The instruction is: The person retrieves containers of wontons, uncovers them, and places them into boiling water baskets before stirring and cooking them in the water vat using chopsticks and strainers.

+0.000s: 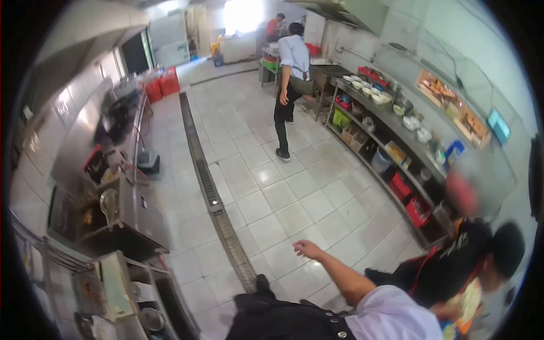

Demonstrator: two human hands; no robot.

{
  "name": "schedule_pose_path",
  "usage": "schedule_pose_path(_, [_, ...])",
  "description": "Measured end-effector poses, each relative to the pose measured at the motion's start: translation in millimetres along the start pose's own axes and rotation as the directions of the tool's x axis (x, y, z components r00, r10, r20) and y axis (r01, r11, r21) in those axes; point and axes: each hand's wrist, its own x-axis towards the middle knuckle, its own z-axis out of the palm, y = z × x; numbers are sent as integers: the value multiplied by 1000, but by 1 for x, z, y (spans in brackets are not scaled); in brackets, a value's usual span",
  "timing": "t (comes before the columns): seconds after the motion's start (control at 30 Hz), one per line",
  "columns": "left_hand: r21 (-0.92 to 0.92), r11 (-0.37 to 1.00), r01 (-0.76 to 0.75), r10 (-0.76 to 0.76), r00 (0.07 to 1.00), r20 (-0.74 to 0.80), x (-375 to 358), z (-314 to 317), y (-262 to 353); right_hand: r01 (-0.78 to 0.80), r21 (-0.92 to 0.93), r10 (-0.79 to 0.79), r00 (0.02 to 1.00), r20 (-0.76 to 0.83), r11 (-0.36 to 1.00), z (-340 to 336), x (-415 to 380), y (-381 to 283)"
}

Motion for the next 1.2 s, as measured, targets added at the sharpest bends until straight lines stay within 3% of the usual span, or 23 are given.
schedule_pose_path(0.03, [45,999,21,-21,1000,-1,3,17,35,-162,22,161,986,55,987,-12,4,-9])
schedule_pose_path(0.1, [41,999,-15,15,1000,-3,15,70,133,-271,-43,274,951,140,962,-35,44,8])
schedule_pose_path(0.17, [188,951,-247,256,966,-28,15,119,243,-419,139,399,905,150,897,-64,73,31])
schedule_pose_path(0.2, [62,921,-384,384,923,8,9,146,297,-513,231,500,858,116,827,-77,87,38])
schedule_pose_path(0.23, [-68,861,-504,506,862,33,4,171,350,-522,300,516,850,107,798,-94,105,57])
schedule_pose_path(0.3, [60,775,-630,629,777,31,8,220,466,-621,316,638,768,60,717,-119,151,73])
schedule_pose_path(0.37, [-19,671,-741,740,668,80,22,270,568,-609,255,608,789,93,751,-150,209,95])
schedule_pose_path(0.4, [6,671,-741,739,670,75,3,291,613,-560,192,546,828,127,806,-170,245,113])
schedule_pose_path(0.43, [27,668,-744,741,668,64,-16,307,659,-609,308,597,789,145,731,-174,270,71])
schedule_pose_path(0.47, [46,666,-745,743,667,58,-29,325,693,-655,312,661,743,104,688,-183,314,41])
schedule_pose_path(0.5, [49,659,-751,749,661,49,-30,353,732,-627,249,629,773,81,738,-204,366,25])
schedule_pose_path(0.53, [84,658,-748,748,663,40,-33,358,758,-489,28,484,869,105,872,-223,424,25])
schedule_pose_path(0.57, [119,678,-725,728,685,22,-45,359,781,-227,-263,280,942,185,938,-240,486,26])
schedule_pose_path(0.6, [148,696,-702,709,705,6,-60,376,802,-53,-385,156,958,241,921,-252,547,11])
schedule_pose_path(0.63, [161,713,-682,692,721,-10,-69,392,827,-395,89,394,918,39,914,-262,568,-86])
schedule_pose_path(0.73, [164,754,-636,651,756,-60,-66,427,862,-171,36,169,985,38,985,-311,700,-246])
schedule_pose_path(0.77, [69,788,-612,615,788,-33,-70,437,869,-112,57,110,993,34,992,-321,733,-302])
schedule_pose_path(0.87, [215,921,-325,358,924,-138,-39,482,893,68,40,-71,994,77,997,-355,831,-450])
schedule_pose_path(0.97, [59,944,-326,322,945,63,24,517,899,113,16,-114,991,75,993,-370,928,-534])
schedule_pose_path(1.07, [259,963,-76,99,992,-76,24,548,983,4,-25,-2,995,98,1000,-378,1023,-566])
schedule_pose_path(1.2, [291,956,-42,89,985,-148,46,578,1136,-302,-17,300,936,185,953,-374,1113,-577])
